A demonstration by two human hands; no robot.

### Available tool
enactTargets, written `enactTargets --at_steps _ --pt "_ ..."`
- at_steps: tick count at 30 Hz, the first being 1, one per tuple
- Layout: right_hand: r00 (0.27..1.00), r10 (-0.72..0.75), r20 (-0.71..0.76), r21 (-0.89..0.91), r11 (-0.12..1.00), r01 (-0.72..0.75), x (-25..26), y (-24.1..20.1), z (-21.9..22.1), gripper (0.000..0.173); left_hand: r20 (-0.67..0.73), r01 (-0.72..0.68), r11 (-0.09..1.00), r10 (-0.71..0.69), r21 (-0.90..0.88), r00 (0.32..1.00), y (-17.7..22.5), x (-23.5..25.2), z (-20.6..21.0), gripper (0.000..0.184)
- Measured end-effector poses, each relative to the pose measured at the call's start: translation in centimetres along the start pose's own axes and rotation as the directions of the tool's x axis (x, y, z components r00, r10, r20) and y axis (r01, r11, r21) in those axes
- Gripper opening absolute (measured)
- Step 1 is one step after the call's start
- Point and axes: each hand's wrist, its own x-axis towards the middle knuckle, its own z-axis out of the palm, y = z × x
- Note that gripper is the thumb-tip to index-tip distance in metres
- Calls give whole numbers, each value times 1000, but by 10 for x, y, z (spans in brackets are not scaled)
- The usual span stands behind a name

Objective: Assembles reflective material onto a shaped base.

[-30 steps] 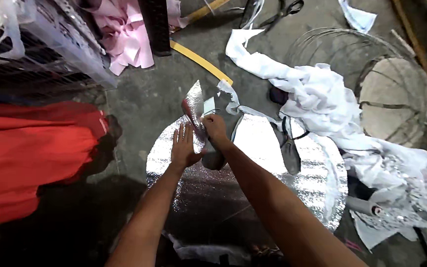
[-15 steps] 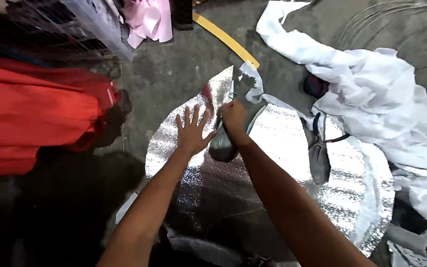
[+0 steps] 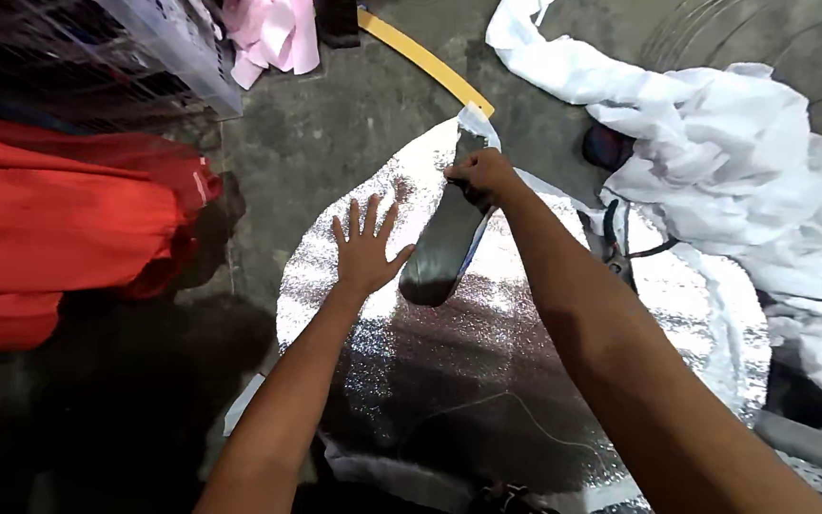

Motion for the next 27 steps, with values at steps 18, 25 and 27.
enactTargets --at_steps 18,25,27 --pt "991 -48 -125 -59 997 40 9 5 -16 29 -99 -57 998 57 3 993 -3 -3 6 86" --pt "818 -371 -440 -247 926 286 -41 -3 58 40 -137 -48 999 49 14 989 -7 -1 13 83" --pt "787 -551 -278 -394 812 430 -47 1 92 46 -135 -46 999 48 18 990 -7 0 14 82"
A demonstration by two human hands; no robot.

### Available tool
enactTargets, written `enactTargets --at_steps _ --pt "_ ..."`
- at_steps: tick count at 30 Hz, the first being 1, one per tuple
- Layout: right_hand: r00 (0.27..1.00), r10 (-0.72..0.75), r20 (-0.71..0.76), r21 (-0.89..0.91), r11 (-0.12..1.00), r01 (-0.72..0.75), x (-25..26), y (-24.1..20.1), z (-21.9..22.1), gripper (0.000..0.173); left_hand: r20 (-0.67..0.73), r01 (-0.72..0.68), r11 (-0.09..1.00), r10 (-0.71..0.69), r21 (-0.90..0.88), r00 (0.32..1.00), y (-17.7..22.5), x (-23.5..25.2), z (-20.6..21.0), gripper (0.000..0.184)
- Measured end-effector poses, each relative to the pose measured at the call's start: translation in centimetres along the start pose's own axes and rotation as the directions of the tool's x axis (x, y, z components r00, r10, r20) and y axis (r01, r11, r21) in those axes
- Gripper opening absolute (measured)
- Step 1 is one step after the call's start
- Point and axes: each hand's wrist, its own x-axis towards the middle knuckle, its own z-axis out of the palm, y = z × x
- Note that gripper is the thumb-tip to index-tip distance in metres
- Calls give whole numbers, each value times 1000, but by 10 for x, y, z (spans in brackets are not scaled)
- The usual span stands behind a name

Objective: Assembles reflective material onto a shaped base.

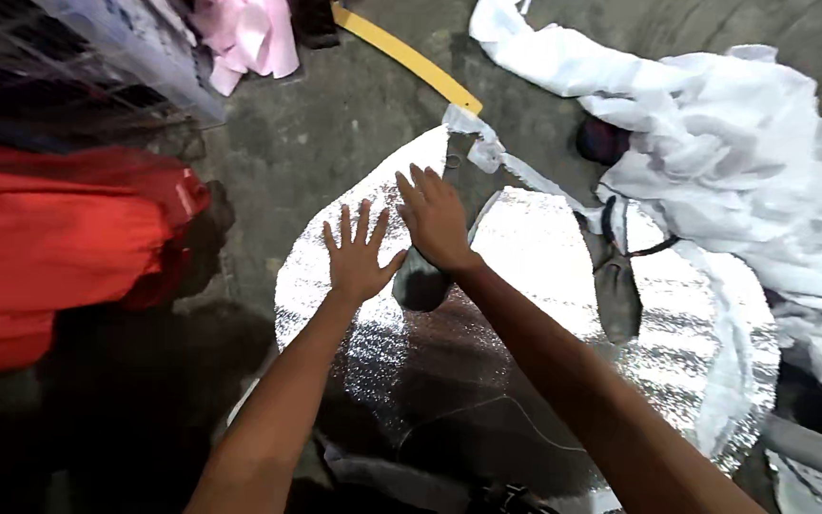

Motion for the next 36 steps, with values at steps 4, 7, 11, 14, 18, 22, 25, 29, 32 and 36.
enactTargets --at_steps 4,7,11,14,18,22,25,29,32,36 --pt "991 -67 120 -104 991 80 -7 15 33 50 0 -7 993 7 -117 1000 -4 1 -5 79" --pt "974 -41 224 -157 985 77 -4 8 21 53 68 56 983 -44 -173 997 -17 -35 -22 67" --pt "968 -33 249 -211 974 88 -2 7 17 57 33 293 952 -291 -92 956 -19 -176 -5 62" --pt "972 -57 228 -214 971 107 -4 11 20 61 50 438 889 -435 -134 899 -5 -260 7 63" --pt "965 -57 258 -210 971 113 -4 6 15 64 109 580 787 -571 -209 814 19 -275 1 70" --pt "941 15 339 -280 956 86 -1 -27 -7 64 21 622 725 -646 -296 763 29 -267 5 75" --pt "917 -82 391 -233 955 185 -47 -95 -17 69 -44 650 708 -685 -276 727 32 -268 8 74" --pt "743 -410 529 56 891 451 -163 -130 27 52 -71 662 691 -706 -291 705 36 -267 14 70" --pt "730 -469 497 58 858 511 -195 -108 68 51 -23 696 625 -750 -353 662 40 -267 2 76" --pt "761 -469 448 -29 843 537 -201 -101 78 50 113 761 304 -891 -573 441 68 -268 -25 78"
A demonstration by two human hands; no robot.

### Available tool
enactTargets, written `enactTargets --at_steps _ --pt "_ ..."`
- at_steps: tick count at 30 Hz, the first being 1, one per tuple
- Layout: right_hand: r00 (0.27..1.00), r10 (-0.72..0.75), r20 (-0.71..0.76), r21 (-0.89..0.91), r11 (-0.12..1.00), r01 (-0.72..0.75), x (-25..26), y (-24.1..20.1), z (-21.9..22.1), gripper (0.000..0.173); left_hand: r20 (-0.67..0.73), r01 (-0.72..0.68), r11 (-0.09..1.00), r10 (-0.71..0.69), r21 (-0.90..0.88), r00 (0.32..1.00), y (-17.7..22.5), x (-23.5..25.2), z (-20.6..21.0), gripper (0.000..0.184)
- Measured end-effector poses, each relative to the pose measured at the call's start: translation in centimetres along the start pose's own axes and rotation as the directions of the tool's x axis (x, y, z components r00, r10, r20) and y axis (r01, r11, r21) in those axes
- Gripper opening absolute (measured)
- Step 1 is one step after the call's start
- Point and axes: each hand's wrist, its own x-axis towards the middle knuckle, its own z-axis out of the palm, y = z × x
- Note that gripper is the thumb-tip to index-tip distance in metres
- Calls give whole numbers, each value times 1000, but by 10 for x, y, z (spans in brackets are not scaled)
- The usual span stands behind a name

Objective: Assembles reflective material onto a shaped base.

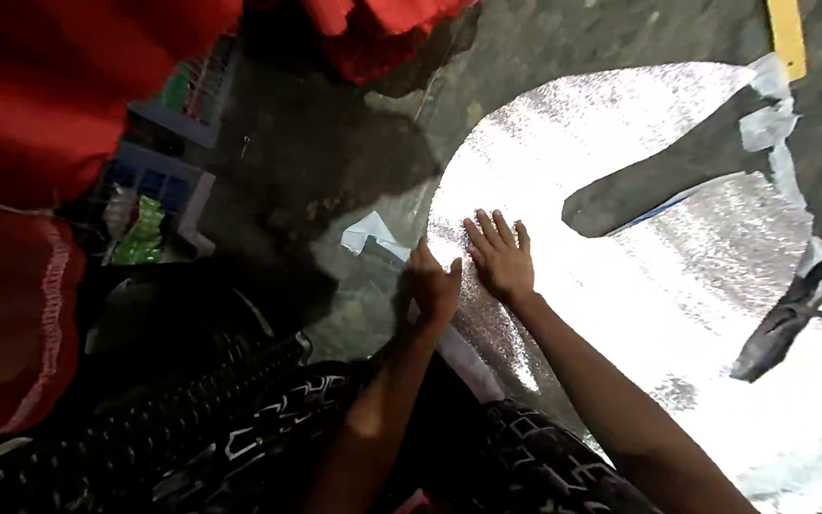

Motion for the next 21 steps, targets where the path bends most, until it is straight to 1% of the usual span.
enactTargets --at_steps 1,2,3,4,5,7,8,9,10,11,12,13,14,15,17,19,21 --pt "1000 0 -13 -20 1000 -1 1 0 1 50 16 57 997 -56 -49 998 5 -6 0 69" --pt "1000 -2 -25 -33 999 2 1 0 2 50 37 73 995 -71 -62 997 10 -14 1 60" --pt "999 -12 -51 -34 999 10 0 0 3 51 47 37 998 -35 -45 998 15 -24 3 50" --pt "996 -21 -83 -20 1000 20 -2 0 2 51 28 -63 998 63 -22 998 20 -35 8 41" --pt "993 -26 -111 22 999 29 -5 -1 -1 54 29 -169 986 169 -9 985 25 -44 12 37" --pt "992 10 -128 158 987 10 -9 -5 -8 59 -20 -355 934 356 27 934 23 -52 23 36" --pt "993 18 -121 161 987 2 -9 -6 -8 60 -50 -396 918 397 27 917 19 -51 25 36" --pt "994 8 -105 108 994 3 -7 -5 -6 60 -59 -386 922 386 14 920 13 -47 23 35" --pt "995 -7 -101 29 1000 10 -5 -2 -2 58 -58 -328 945 327 -4 943 6 -44 19 34" --pt "995 -10 -102 -30 1000 7 -4 0 3 56 -29 -221 975 220 -19 975 -1 -41 11 35" --pt "996 -3 -94 -47 999 -1 -3 0 5 57 53 -62 997 64 -37 997 -7 -39 -1 43" --pt "997 9 -71 -45 999 -12 -2 -1 5 59 122 72 997 -68 -30 990 -16 -39 -11 51" --pt "999 22 -44 -42 999 -24 -2 -2 5 60 139 138 990 -134 -19 981 -29 -41 -12 57" --pt "999 28 -24 -41 999 -29 -1 -1 4 60 131 168 985 -162 -35 978 -38 -44 -10 60" --pt "1000 21 -10 -41 999 -22 0 -1 3 55 136 222 973 -211 -66 968 -42 -46 -10 61" --pt "1000 3 -24 -16 1000 -4 0 -1 2 52 215 304 949 -281 -83 935 -33 -43 -19 60" --pt "1000 -9 -29 -1 1000 9 2 0 1 52 303 325 943 -290 -68 908 -27 -35 -28 57"
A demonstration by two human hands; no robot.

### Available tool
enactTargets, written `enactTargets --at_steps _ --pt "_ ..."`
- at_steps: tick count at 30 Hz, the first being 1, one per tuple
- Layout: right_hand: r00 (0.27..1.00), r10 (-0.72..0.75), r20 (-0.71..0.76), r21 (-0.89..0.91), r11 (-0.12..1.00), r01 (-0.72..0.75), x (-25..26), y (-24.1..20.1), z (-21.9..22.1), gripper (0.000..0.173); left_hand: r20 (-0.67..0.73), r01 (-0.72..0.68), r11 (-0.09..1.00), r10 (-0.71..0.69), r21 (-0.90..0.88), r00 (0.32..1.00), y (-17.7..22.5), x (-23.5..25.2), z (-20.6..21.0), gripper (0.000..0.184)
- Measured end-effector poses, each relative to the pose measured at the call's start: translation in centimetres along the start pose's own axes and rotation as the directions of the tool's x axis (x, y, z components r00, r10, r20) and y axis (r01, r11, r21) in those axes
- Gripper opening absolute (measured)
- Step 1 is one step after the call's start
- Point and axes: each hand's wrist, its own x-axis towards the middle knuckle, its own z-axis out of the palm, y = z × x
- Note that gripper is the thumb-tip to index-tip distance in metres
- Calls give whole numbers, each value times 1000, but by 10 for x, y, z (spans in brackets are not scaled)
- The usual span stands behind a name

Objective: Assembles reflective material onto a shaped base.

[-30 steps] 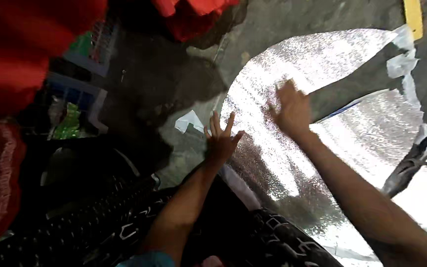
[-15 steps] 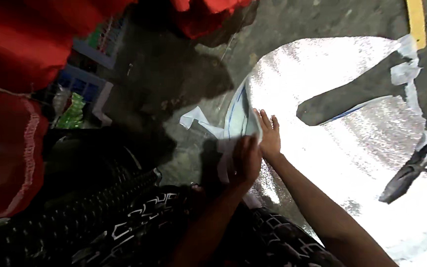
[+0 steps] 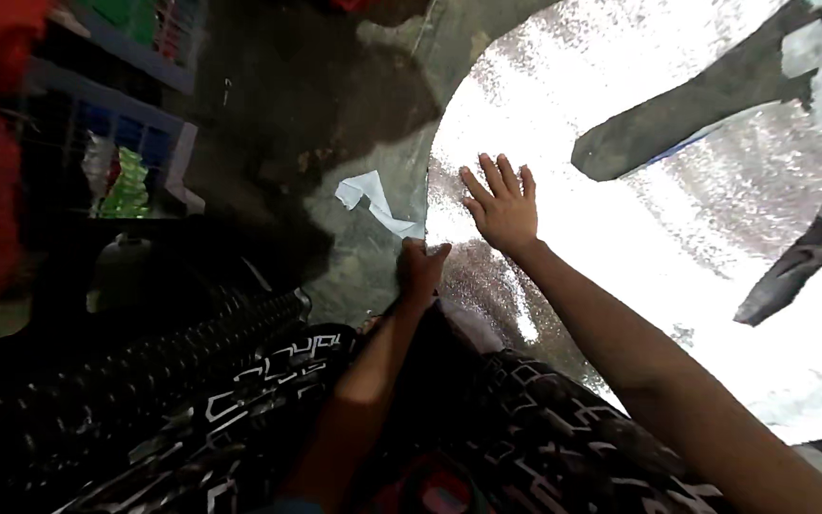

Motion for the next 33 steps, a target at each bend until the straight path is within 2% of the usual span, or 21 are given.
enactTargets --at_steps 4,7,9,10,13,15,16,18,20,21,22,23,24,26,27,29,30,31,33 --pt "1000 -4 26 9 1000 3 0 0 -2 53 112 -130 985 118 111 987 -2 13 -12 48" --pt "996 -6 91 33 999 3 3 2 -7 56 -8 -199 974 201 111 980 -17 18 -19 52" --pt "990 1 139 35 999 -6 3 3 -10 57 -96 -131 981 146 145 985 -31 10 -17 57" --pt "989 0 148 38 999 -6 4 3 -10 57 -93 -88 982 104 168 990 -38 3 -15 58" --pt "988 1 157 51 999 -9 6 1 -10 57 6 -18 967 17 253 1000 -48 -13 -13 39" --pt "989 2 149 56 998 -10 5 2 -10 57 -31 -7 971 15 239 999 -45 -15 -16 33" --pt "989 2 151 58 998 -11 5 3 -10 57 -99 -35 979 56 201 994 -40 -17 -19 32" --pt "987 3 159 60 998 -12 4 2 -11 57 -267 -212 968 242 136 933 -26 -19 -23 27" --pt "988 3 157 65 998 -13 6 1 -13 57 -340 -376 919 394 121 854 -7 -18 -27 26" --pt "988 2 155 67 998 -12 4 0 -13 57 -350 -370 919 394 136 850 -3 -19 -28 28" --pt "987 -2 158 66 998 -9 4 1 -13 57 -307 -292 946 323 143 895 -5 -20 -29 36" --pt "988 -8 154 65 998 -2 4 2 -13 57 -195 -188 967 220 171 956 -11 -19 -30 49" --pt "989 -13 149 65 998 3 6 3 -14 57 -62 -126 966 143 227 988 -24 -14 -28 55" --pt "988 -13 156 65 998 3 8 2 -14 58 115 -127 939 95 320 989 -49 -7 -23 43" --pt "987 -12 159 67 998 1 6 0 -13 57 125 -125 935 88 332 988 -53 -9 -23 35" --pt "990 -11 140 83 997 0 6 2 -14 57 -4 -135 955 141 263 990 -38 -18 -29 31" --pt "991 -13 134 87 996 1 5 2 -14 57 -110 -191 955 220 225 969 -26 -24 -30 28" --pt "991 -14 136 87 996 3 4 2 -14 57 -200 -300 929 343 218 918 -16 -28 -27 26" --pt "990 -16 141 81 997 5 4 0 -14 57 -287 -579 774 633 255 719 -5 -19 -13 18"
